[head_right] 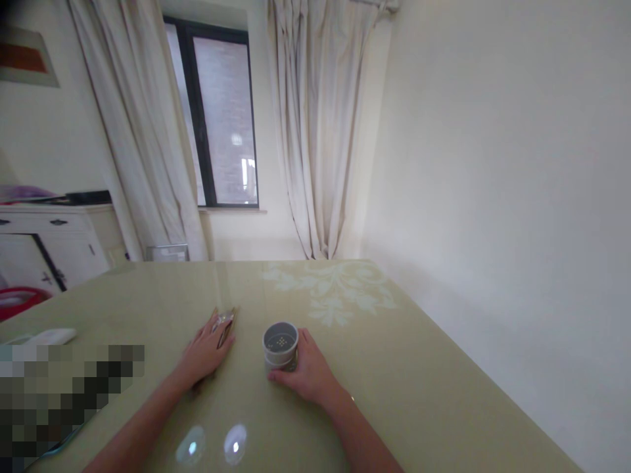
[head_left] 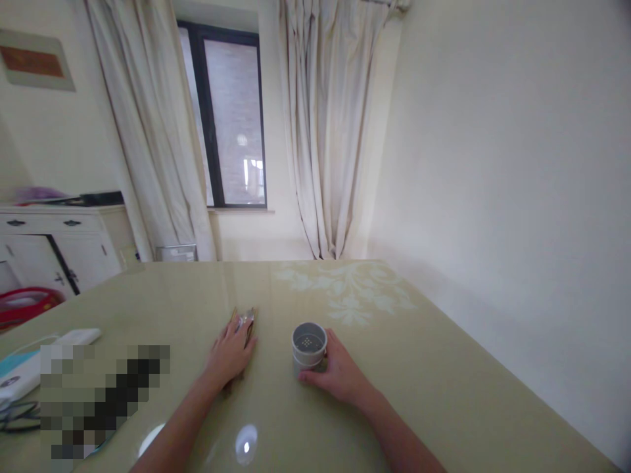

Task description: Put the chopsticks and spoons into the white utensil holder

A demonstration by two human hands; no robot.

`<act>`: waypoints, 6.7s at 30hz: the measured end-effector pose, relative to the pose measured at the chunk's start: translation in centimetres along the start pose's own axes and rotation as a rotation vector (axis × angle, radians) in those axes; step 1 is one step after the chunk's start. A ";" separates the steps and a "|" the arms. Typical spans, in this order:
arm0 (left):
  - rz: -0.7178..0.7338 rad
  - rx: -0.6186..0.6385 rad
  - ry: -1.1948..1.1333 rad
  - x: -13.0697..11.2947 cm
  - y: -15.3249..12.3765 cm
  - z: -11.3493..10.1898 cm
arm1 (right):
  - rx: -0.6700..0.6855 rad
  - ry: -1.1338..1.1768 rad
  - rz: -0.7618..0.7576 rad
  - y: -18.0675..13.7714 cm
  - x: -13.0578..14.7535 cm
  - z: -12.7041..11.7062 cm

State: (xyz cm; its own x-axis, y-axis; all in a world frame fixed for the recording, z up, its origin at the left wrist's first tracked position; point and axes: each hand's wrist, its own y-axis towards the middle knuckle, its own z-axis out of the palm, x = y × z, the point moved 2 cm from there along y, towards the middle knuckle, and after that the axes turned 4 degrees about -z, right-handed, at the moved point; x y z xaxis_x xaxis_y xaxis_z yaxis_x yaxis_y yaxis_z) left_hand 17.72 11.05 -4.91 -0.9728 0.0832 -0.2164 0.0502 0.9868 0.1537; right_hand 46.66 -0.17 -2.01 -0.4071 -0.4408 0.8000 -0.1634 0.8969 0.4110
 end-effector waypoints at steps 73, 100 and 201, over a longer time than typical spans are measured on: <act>-0.349 -0.110 -0.251 2.1 -1.2 -4.8 | 0.058 -0.085 0.025 -0.2 0.3 -3.8; -0.015 -0.239 0.149 -1.7 -2.7 -3.8 | 0.060 -0.071 0.021 -0.2 0.6 -3.6; 0.118 -0.107 -1.245 -10.7 -9.2 -4.9 | 0.112 -0.037 -0.107 7.0 15.0 -4.5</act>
State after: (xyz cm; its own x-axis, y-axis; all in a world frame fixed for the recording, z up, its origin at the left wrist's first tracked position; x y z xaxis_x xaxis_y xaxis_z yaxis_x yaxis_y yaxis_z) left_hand 26.55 0.44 0.68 -0.0871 0.3021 -0.9493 0.0474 0.9531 0.2990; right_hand 43.45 -0.71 14.80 -0.4147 -0.5346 0.7363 -0.3059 0.8440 0.4405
